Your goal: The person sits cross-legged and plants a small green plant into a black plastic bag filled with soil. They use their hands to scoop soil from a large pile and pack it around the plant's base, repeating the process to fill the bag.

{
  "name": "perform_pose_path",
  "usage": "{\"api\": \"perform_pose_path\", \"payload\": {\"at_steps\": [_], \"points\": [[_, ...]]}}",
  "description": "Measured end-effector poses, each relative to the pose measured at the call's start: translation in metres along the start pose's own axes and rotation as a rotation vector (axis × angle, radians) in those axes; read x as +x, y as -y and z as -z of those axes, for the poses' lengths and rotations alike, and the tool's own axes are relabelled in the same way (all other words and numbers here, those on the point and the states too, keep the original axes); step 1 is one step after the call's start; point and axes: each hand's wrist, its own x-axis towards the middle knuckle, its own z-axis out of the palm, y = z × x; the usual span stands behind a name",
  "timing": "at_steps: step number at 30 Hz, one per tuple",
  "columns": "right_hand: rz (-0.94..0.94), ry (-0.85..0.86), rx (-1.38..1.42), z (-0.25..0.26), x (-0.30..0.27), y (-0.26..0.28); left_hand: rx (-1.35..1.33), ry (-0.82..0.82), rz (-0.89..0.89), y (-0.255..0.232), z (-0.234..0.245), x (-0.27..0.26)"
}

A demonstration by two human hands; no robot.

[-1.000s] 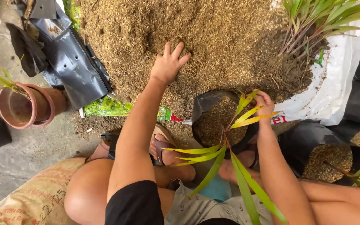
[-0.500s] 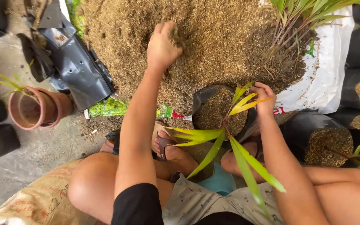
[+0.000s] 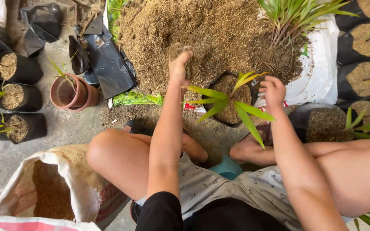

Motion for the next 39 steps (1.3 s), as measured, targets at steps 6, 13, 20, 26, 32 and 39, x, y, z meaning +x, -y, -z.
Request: {"api": "perform_pose_path", "payload": {"at_steps": [6, 13, 20, 26, 32, 39], "points": [[0.597, 0.091, -0.293, -0.039, -0.067, 0.184, 0.247, 0.012, -0.097, -0.018, 0.001, -0.041], [0.540, 0.630, -0.986, -0.116, -0.082, 0.253, 0.326, 0.268, -0.221, -0.046, -0.033, -0.046], [0.398, 0.657, -1.031, -0.139, -0.075, 0.250, 0.395, 0.324, -0.420, -0.028, -0.031, -0.025], [0.535, 0.680, -1.146, -0.136, -0.050, 0.245, 0.556, 0.269, -0.490, -0.015, -0.027, -0.005], [0.703, 0.514, -0.898, -0.123, -0.017, 0.265, 0.348, 0.209, -0.180, -0.038, -0.018, -0.008], [0.582, 0.418, -0.741, -0.078, -0.006, 0.226, 0.252, 0.125, -0.041, -0.037, -0.004, -0.033]]}}
